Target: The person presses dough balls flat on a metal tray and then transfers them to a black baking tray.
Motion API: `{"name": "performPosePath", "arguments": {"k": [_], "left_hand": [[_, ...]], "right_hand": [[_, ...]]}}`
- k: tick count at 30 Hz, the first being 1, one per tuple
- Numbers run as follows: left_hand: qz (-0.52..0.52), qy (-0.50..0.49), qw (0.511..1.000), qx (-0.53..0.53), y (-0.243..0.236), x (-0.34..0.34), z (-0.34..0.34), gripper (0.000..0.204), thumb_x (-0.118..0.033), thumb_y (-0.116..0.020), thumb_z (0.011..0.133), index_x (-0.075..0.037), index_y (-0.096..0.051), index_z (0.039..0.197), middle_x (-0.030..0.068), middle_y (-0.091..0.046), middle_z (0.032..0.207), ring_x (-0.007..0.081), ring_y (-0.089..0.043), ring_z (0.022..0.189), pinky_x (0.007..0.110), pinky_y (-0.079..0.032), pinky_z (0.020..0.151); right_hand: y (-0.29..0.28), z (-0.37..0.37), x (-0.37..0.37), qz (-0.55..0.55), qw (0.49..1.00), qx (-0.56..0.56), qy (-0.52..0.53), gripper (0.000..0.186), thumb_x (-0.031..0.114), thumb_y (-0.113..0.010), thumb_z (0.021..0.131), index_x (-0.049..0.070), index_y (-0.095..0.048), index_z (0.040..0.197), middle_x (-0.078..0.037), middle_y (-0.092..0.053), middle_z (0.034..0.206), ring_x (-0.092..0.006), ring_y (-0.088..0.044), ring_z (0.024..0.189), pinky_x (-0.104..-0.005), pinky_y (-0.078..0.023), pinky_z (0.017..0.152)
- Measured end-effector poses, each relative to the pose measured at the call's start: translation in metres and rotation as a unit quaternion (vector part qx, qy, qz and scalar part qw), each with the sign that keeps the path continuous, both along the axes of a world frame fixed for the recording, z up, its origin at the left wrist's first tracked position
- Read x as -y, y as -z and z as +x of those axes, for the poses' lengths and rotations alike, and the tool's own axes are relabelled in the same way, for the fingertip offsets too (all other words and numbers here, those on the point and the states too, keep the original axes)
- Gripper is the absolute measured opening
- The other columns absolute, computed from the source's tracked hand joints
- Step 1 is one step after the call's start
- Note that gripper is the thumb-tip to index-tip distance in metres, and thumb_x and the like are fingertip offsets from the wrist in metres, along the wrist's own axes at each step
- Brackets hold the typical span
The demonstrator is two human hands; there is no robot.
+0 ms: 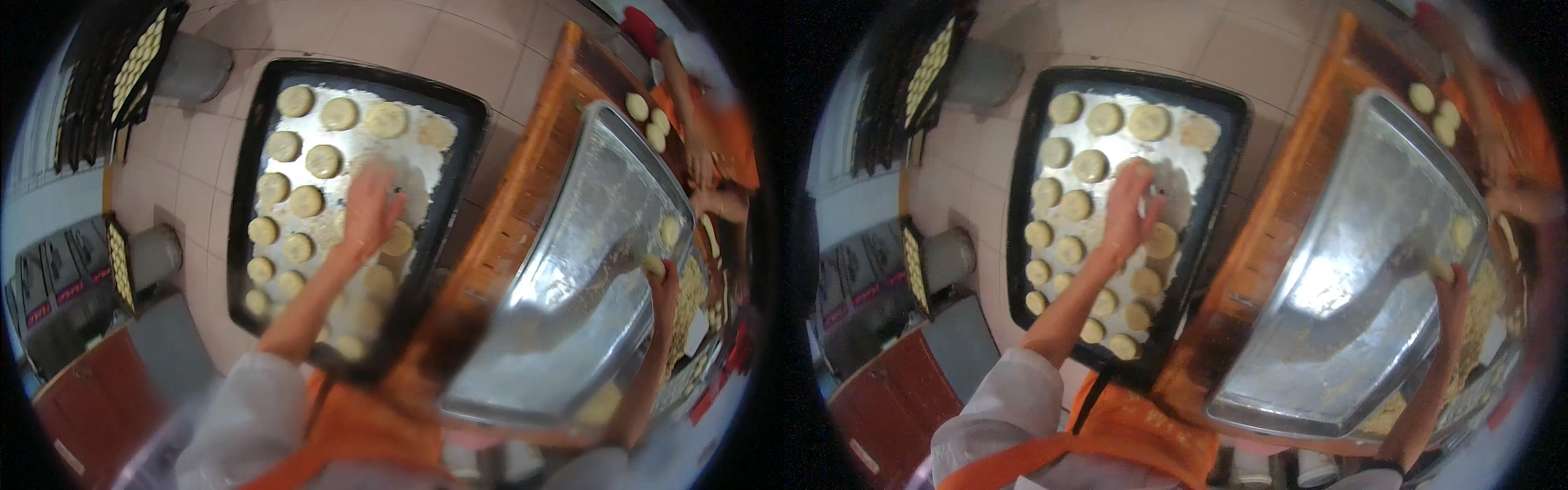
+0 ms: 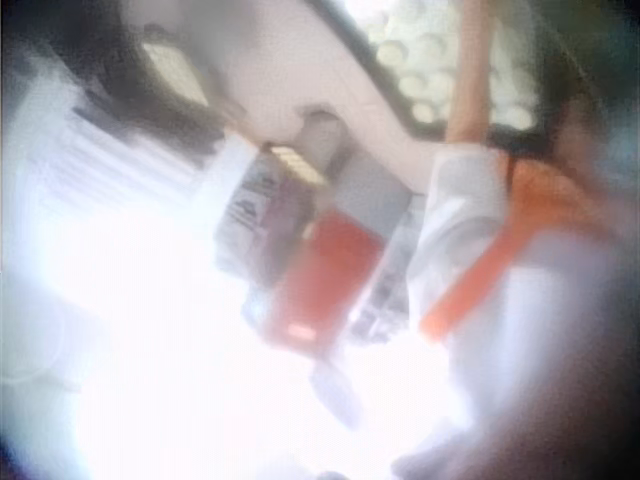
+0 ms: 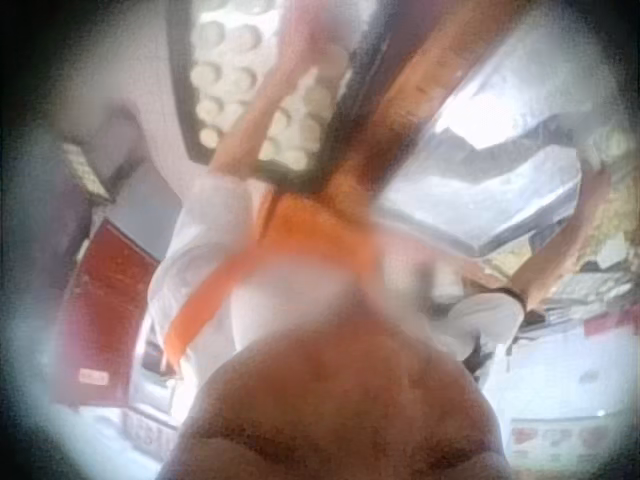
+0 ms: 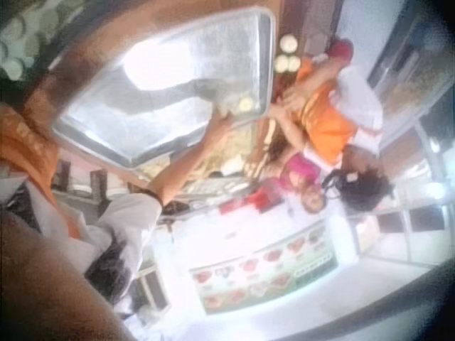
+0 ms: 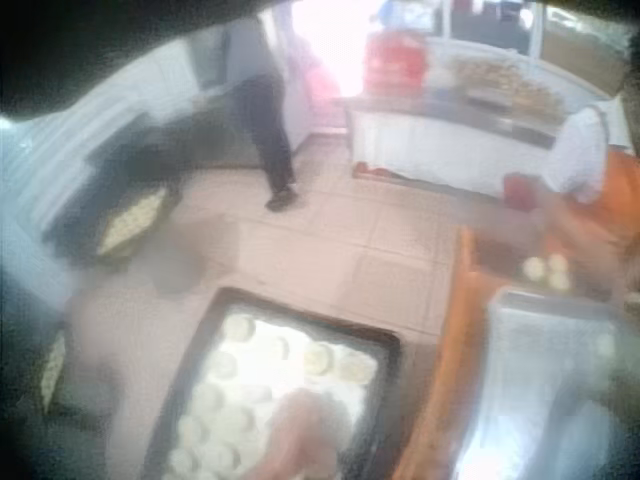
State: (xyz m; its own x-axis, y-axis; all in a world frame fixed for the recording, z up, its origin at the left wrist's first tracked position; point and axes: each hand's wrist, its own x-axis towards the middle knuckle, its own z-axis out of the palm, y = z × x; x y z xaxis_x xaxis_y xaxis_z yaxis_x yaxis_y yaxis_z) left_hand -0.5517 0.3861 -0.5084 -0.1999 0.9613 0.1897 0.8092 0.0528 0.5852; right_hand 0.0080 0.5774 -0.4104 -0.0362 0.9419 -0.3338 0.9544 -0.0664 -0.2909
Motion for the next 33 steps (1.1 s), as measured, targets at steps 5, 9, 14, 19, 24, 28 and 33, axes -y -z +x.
{"name": "performPosePath", "arguments": {"k": [5,9,14,19,24,28,33], "left_hand": [[-0.119,0.073,0.990,0.027,-0.004,0.057,0.037,0.060,-0.012,-0.070,0.073,-0.008,-0.044,0.127,0.0170,-0.044,0.129,0.0372,-0.041,0.121,0.046,-0.036,0.098],[-0.144,0.081,0.986,-0.001,0.005,0.064,0.042,0.061,-0.018,-0.069,0.073,-0.008,-0.044,0.128,0.0140,-0.043,0.130,0.0343,-0.040,0.122,0.046,-0.034,0.097],[-0.122,0.099,0.988,0.010,0.005,0.061,0.039,0.055,-0.017,-0.067,0.075,-0.007,-0.047,0.125,0.0149,-0.046,0.127,0.0336,-0.042,0.121,0.045,-0.035,0.096],[-0.036,0.052,0.992,0.113,0.006,0.067,0.026,0.054,-0.013,-0.069,0.072,-0.004,-0.048,0.122,0.0171,-0.046,0.126,0.0360,-0.044,0.117,0.045,-0.036,0.096],[-0.006,0.026,0.996,0.086,-0.003,0.011,0.021,0.052,-0.016,-0.068,0.074,-0.005,-0.049,0.121,0.0185,-0.046,0.127,0.0357,-0.044,0.118,0.045,-0.036,0.096],[0.003,0.069,0.998,-0.001,0.024,-0.034,0.034,0.046,-0.018,-0.067,0.072,-0.007,-0.054,0.115,0.0149,-0.051,0.118,0.0327,-0.047,0.112,0.044,-0.039,0.090],[0.030,0.110,0.993,-0.028,0.045,-0.034,0.025,0.030,-0.016,-0.069,0.068,-0.010,-0.061,0.096,0.0072,-0.054,0.101,0.0265,-0.050,0.104,0.041,-0.038,0.085]], "right_hand": [[-0.039,-0.185,0.059,-0.028,0.969,-0.236,-0.067,0.034,0.008,-0.065,0.083,0.005,-0.052,0.114,-0.007,-0.060,0.106,-0.0177,-0.057,0.099,-0.0310,-0.047,0.086],[-0.024,-0.330,0.087,-0.078,0.924,-0.315,-0.204,0.031,0.003,-0.065,0.080,0.005,-0.053,0.108,-0.010,-0.062,0.100,-0.0196,-0.061,0.093,-0.0319,-0.047,0.083],[0.044,-0.417,0.104,0.144,0.909,-0.168,-0.354,0.028,0.005,-0.064,0.078,0.006,-0.053,0.104,-0.014,-0.059,0.102,-0.0328,-0.054,0.101,-0.0391,-0.044,0.085],[0.056,-0.410,0.123,0.073,0.912,-0.194,-0.353,0.019,0.005,-0.063,0.079,0.006,-0.057,0.097,-0.013,-0.059,0.103,-0.0323,-0.053,0.102,-0.0389,-0.042,0.087],[0.019,-0.390,0.107,0.050,0.942,-0.253,-0.216,0.016,0.006,-0.062,0.084,0.004,-0.057,0.099,-0.013,-0.060,0.109,-0.0279,-0.056,0.104,-0.0340,-0.044,0.090],[0.001,-0.337,0.085,0.108,0.947,-0.252,-0.166,0.016,0.004,-0.060,0.085,0.003,-0.058,0.101,-0.013,-0.060,0.112,-0.0255,-0.056,0.107,-0.0329,-0.042,0.092],[-0.007,-0.221,0.016,0.214,0.966,-0.084,-0.119,0.025,0.006,-0.059,0.084,0.004,-0.056,0.109,-0.015,-0.058,0.116,-0.0290,-0.054,0.109,-0.0349,-0.041,0.094]]}}
